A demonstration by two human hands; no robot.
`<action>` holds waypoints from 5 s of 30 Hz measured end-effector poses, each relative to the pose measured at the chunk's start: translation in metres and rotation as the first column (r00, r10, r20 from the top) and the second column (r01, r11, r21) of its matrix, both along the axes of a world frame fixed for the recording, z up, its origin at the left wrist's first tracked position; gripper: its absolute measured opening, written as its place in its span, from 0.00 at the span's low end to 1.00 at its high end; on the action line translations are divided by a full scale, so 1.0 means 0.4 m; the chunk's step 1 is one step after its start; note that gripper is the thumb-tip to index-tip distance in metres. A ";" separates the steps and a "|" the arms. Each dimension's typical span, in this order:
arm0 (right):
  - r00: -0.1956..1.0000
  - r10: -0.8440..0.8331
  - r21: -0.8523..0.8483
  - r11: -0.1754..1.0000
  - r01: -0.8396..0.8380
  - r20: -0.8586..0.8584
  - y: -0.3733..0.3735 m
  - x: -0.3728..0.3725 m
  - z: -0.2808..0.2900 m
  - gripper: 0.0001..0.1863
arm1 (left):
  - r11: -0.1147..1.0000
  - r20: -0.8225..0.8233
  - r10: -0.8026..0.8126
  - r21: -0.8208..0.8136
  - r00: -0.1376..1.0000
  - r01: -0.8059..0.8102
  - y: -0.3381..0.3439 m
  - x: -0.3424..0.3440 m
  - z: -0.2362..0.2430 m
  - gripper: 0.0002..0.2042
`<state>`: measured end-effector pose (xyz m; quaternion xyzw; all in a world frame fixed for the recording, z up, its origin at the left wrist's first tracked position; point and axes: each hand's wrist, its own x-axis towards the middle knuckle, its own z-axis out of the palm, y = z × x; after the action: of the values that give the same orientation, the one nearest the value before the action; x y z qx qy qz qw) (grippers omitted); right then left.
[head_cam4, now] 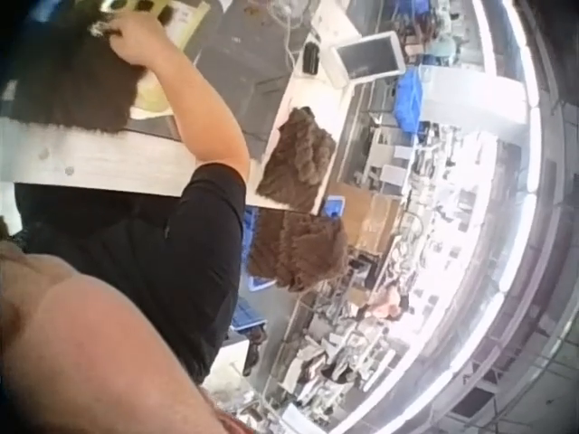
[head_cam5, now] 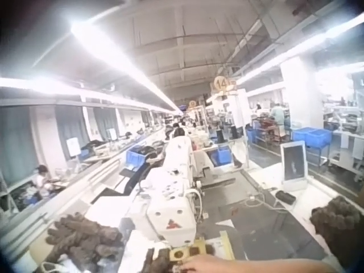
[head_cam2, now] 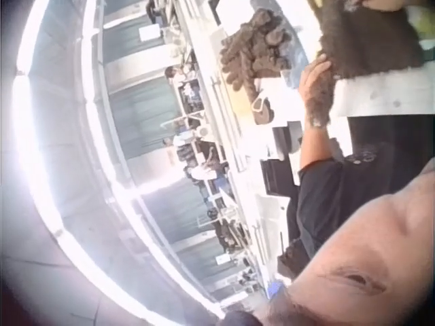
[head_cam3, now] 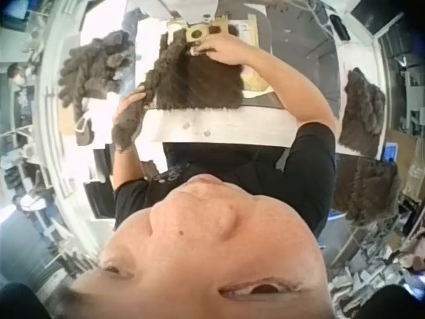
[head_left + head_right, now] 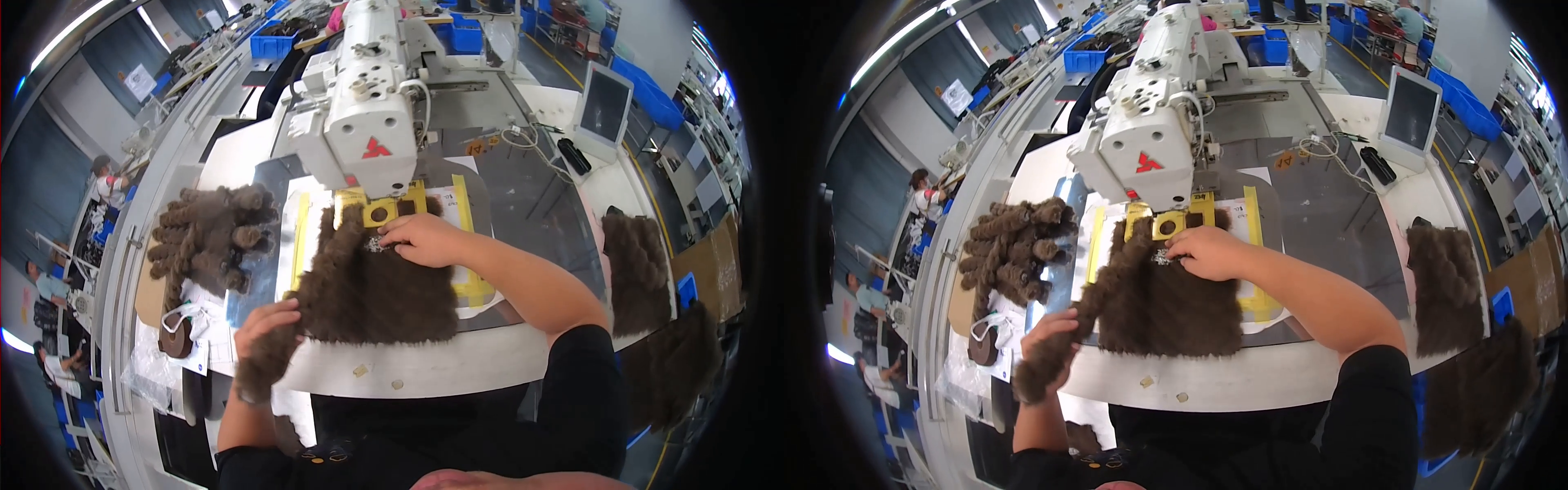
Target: Sewing a fur piece and a tail-like attachment onto a fabric base using an industrial sewing machine.
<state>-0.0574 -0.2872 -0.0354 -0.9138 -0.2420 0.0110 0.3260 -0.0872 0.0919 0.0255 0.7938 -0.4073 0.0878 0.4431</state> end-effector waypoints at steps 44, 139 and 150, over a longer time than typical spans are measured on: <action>0.485 0.245 0.543 0.372 0.753 -0.840 0.368 -0.106 0.059 0.20 | 0.930 -0.025 -0.368 -0.022 0.929 0.368 0.066 -0.111 0.053 0.22; 0.844 -0.528 0.637 0.682 0.359 0.089 0.188 -0.390 0.139 0.11 | 0.733 -0.431 -0.663 -0.207 0.612 0.648 -0.330 0.089 -0.079 0.14; 0.742 -0.480 0.520 0.529 0.670 -0.468 -0.005 -0.125 0.103 0.09 | 0.909 0.029 -0.313 0.299 0.949 0.291 -0.453 0.227 -0.071 0.19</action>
<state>-0.1072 -0.2894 0.0056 -0.7535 0.1351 -0.0613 0.6405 0.0035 -0.0892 -0.0029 0.7737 -0.5502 -0.0126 0.3139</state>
